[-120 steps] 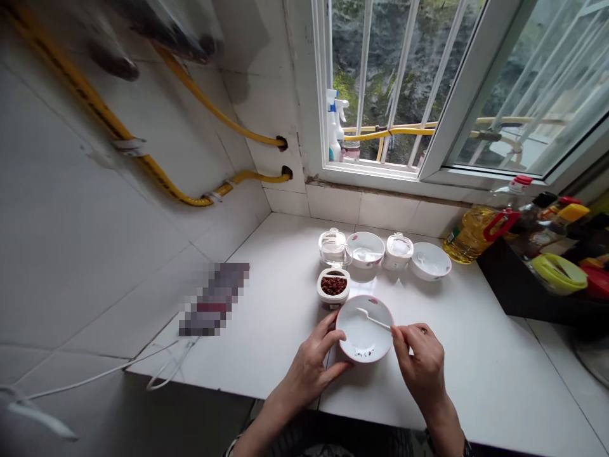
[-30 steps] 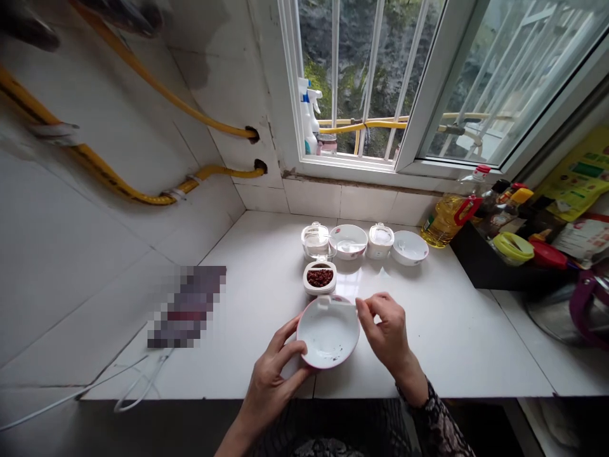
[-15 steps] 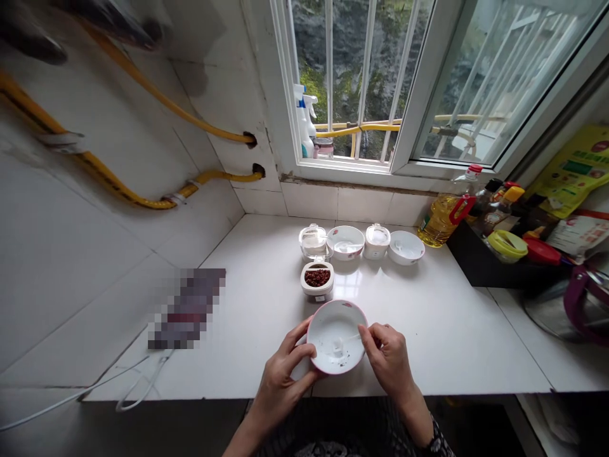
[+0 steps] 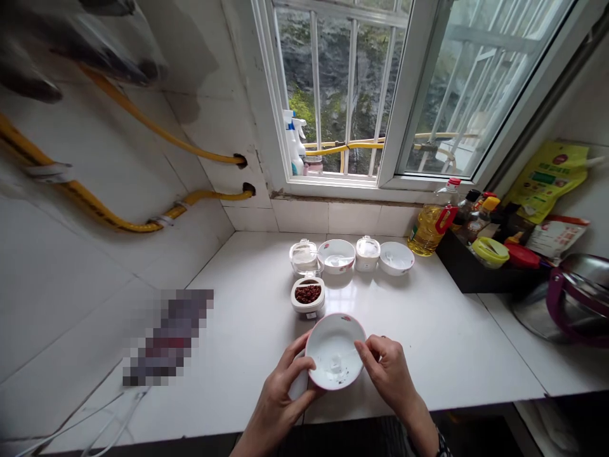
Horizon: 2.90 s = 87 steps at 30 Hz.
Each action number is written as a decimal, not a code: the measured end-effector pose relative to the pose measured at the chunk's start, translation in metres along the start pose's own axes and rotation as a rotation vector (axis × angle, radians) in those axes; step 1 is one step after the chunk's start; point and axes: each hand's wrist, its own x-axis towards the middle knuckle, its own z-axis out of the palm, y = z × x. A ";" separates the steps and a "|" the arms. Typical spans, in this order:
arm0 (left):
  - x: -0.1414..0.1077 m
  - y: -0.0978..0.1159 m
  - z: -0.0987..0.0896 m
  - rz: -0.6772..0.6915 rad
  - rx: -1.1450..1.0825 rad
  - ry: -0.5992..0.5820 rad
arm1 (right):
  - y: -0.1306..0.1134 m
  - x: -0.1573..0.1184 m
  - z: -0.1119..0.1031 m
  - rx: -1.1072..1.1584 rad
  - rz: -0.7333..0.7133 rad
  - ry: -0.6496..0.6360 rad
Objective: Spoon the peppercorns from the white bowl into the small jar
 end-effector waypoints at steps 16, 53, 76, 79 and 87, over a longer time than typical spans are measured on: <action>0.065 -0.012 -0.060 0.115 0.123 0.238 | 0.012 -0.006 -0.003 0.137 0.036 -0.050; 0.118 -0.044 -0.027 0.363 0.684 0.064 | 0.073 0.096 -0.087 -0.086 0.201 0.237; 0.115 -0.046 -0.028 0.352 0.641 0.044 | 0.110 0.135 -0.112 0.552 0.803 0.103; 0.115 -0.046 -0.028 0.337 0.611 0.032 | 0.104 0.107 -0.124 0.550 0.828 0.089; 0.113 -0.044 -0.030 0.236 0.441 0.028 | 0.105 0.032 -0.131 0.573 0.855 0.014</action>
